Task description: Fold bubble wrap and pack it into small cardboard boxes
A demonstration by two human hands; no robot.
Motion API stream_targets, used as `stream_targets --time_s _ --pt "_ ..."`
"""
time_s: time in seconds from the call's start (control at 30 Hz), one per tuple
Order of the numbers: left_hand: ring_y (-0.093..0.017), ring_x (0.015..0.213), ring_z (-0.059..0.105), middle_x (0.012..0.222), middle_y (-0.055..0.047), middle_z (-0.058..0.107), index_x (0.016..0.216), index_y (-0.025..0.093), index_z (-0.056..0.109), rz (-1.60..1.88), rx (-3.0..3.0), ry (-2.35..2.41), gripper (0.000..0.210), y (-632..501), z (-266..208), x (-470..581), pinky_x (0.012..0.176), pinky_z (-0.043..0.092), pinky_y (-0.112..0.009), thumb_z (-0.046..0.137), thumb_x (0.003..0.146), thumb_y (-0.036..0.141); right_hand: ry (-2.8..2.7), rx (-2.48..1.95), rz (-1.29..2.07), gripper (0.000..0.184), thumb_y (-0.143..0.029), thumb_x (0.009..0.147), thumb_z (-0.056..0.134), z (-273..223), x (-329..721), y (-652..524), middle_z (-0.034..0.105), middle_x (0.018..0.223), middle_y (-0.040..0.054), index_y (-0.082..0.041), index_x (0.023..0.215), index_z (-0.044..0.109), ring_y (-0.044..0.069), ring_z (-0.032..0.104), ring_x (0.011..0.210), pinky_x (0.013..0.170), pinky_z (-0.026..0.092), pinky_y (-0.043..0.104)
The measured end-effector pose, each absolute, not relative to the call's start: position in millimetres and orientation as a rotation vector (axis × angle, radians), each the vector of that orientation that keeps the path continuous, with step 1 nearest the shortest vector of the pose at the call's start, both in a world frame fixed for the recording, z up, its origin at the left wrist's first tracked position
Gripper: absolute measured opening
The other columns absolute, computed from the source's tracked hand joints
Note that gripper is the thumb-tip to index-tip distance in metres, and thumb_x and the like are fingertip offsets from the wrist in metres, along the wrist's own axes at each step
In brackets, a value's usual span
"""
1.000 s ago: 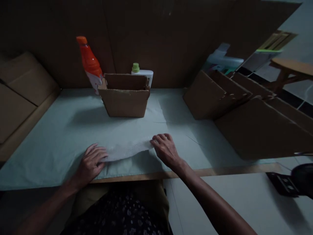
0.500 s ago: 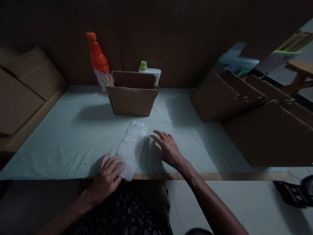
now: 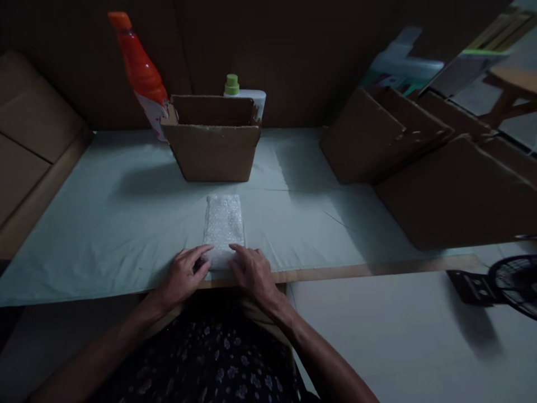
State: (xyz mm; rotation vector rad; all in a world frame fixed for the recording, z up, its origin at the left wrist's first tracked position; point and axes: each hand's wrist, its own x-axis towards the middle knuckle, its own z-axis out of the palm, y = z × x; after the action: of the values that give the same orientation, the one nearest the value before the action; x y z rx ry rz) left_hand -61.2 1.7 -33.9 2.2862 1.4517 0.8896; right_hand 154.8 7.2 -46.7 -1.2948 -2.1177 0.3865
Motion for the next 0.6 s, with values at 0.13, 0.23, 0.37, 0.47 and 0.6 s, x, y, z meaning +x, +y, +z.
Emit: stream_targets --time_s 0.13,0.23,0.37,0.47,0.6 --pt "-0.019 0.075 0.069 0.084 -0.002 0.076 0.123 0.02 0.064 0.706 2.221 1.561 0.039 10 -35 -61 0.078 0.054 -0.032 0.063 0.085 0.012 -2.073 -1.303 0.08 0.035 -0.024 0.092 0.063 -35 158 2 0.071 0.109 0.0117 -0.02 0.127 0.059 0.025 0.066 0.094 0.078 0.05 0.039" --pt "-0.019 0.078 0.07 0.086 -0.003 0.076 0.124 0.02 0.064 0.614 2.238 1.553 0.04 14 -31 -61 0.083 0.053 -0.033 0.06 0.086 0.011 -2.151 -1.22 0.051 0.029 -0.023 0.092 0.063 -25 159 -8 0.069 0.115 0.0113 -0.021 0.121 0.062 0.025 0.063 0.103 0.084 0.048 0.04" --pt "-0.022 0.087 0.07 0.098 -0.006 0.076 0.123 0.019 0.063 0.589 2.328 1.505 0.036 16 -28 -64 0.085 0.053 -0.036 0.06 0.088 0.013 -2.38 -1.19 0.163 0.028 -0.021 0.091 0.063 -23 157 -11 0.067 0.128 0.0112 -0.021 0.119 0.065 0.028 0.058 0.121 0.096 0.044 0.045" --pt "-0.026 0.101 0.066 0.112 -0.011 0.071 0.122 0.017 0.063 0.747 2.433 1.492 0.032 14 -25 -70 0.09 0.053 -0.042 0.064 0.09 0.022 -2.433 -1.201 0.209 0.027 -0.012 0.093 0.056 -26 155 -5 0.071 0.123 0.0087 -0.02 0.116 0.068 0.025 0.06 0.119 0.096 0.043 0.044" --pt "-0.029 0.119 0.058 0.128 -0.013 0.065 0.125 0.019 0.06 0.829 2.56 1.249 0.038 7 -24 -74 0.1 0.048 -0.047 0.066 0.088 0.023 -2.436 -1.179 0.23 0.031 -0.008 0.093 0.05 -25 155 0 0.074 0.116 0.0089 -0.02 0.114 0.069 0.024 0.064 0.112 0.094 0.044 0.042"
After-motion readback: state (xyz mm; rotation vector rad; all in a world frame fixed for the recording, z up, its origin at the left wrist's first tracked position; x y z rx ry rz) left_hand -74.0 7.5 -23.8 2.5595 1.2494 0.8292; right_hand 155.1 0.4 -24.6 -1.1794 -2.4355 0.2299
